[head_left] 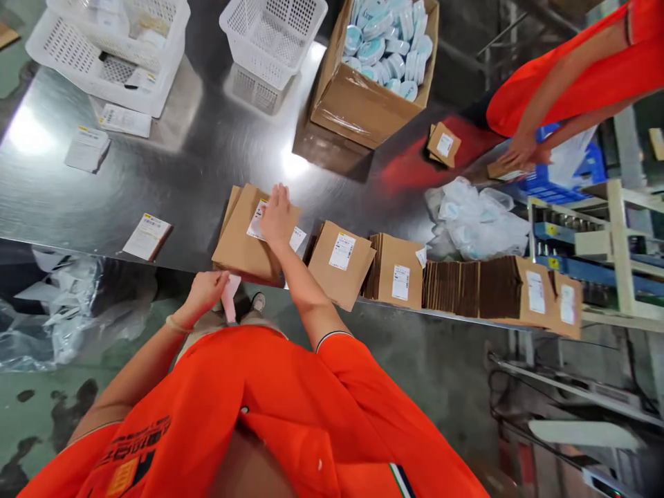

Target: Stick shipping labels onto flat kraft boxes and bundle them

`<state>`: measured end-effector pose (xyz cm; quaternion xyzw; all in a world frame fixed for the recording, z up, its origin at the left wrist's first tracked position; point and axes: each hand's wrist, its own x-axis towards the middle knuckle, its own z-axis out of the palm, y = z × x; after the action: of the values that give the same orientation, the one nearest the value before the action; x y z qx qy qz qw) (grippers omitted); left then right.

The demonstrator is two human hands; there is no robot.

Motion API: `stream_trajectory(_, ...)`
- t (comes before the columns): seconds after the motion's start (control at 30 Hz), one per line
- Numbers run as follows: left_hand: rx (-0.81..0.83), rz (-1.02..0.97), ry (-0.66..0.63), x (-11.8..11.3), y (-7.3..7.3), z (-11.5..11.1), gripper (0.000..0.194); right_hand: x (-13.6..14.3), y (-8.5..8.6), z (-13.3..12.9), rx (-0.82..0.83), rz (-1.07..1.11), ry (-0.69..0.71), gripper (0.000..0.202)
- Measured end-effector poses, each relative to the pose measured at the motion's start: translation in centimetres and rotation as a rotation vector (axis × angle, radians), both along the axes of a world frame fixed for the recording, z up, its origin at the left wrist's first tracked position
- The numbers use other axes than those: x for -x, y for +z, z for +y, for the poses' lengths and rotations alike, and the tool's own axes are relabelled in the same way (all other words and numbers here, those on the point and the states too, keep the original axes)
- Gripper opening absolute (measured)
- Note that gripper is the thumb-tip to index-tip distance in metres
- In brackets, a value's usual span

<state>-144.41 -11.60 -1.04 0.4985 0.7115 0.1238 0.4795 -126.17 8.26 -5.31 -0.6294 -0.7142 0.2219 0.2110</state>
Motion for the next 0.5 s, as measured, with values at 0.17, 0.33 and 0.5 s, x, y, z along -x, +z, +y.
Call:
stream_trajectory(0.17,-0.069,0.280,-0.012,-1.1,0.8,5.9,0.058,1.5,-0.4,-1.1,0.123,-0.031,0.139,0.083)
stream_trajectory(0.33,-0.051,0.211,0.057,-1.5,-0.2,7.1,0.081,-5.4,-1.4,-1.3,0.065,-0.035,-0.251,0.072)
stream_trajectory(0.5,-0.039,0.026,0.075,-2.6,0.3,6.2,0.072,-8.9,-3.3,-6.8,0.263,0.172,-0.582,0.043)
